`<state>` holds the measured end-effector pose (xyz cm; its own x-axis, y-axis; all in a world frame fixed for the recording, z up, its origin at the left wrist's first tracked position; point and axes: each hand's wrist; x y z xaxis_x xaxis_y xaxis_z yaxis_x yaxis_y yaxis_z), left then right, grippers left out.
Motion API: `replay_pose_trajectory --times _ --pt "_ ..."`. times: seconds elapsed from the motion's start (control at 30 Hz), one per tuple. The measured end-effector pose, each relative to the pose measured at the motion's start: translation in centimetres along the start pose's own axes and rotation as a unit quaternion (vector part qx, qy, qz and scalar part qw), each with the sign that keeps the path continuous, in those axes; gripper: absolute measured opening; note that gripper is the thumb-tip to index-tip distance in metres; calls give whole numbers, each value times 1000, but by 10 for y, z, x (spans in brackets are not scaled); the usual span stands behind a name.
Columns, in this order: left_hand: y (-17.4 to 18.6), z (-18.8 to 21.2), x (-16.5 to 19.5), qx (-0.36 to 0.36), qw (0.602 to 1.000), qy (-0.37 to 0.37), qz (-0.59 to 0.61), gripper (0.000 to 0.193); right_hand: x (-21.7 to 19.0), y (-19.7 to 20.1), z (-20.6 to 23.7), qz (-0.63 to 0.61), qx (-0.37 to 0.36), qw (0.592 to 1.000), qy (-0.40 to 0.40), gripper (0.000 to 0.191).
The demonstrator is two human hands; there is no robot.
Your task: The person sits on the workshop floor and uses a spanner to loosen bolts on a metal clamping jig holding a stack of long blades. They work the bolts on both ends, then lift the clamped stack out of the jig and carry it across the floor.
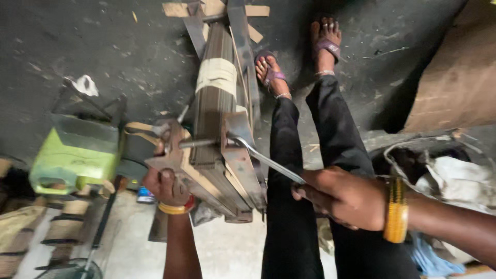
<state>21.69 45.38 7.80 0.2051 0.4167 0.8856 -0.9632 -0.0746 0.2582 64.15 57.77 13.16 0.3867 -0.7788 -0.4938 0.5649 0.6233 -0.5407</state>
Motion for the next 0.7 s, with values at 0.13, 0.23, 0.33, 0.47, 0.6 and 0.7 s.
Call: replay_pose_trajectory --times 0.13,0.23,0.33,0.47,0.6,0.7 --pt "-6 -10 5 -24 999 -42 -20 45 7 21 -4 -150 -120 963 -187 27" --pt "-20 -16 17 13 990 72 123 60 12 27 -2 -132 -108 966 -193 26" --pt "-31 -22 31 9 987 84 138 61 10 29 2 -81 -106 972 -191 32" --pt "-36 -29 33 9 987 96 132 64 -8 31 3 -7 -136 972 -193 28" --pt "-31 -25 24 -1 987 62 149 53 -40 29 -1 30 -129 974 -183 30" --pt "-22 -19 19 8 999 38 37 54 -61 24 -7 53 -110 973 -196 29"
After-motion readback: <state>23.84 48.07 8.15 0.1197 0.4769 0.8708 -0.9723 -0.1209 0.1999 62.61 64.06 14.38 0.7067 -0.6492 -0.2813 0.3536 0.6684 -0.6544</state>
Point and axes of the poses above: each hand's wrist, its own z-axis away from the middle knuckle, its own y-axis out of the back of the hand, x = y × z, and after that the axes turned 10 degrees about z, right-handed
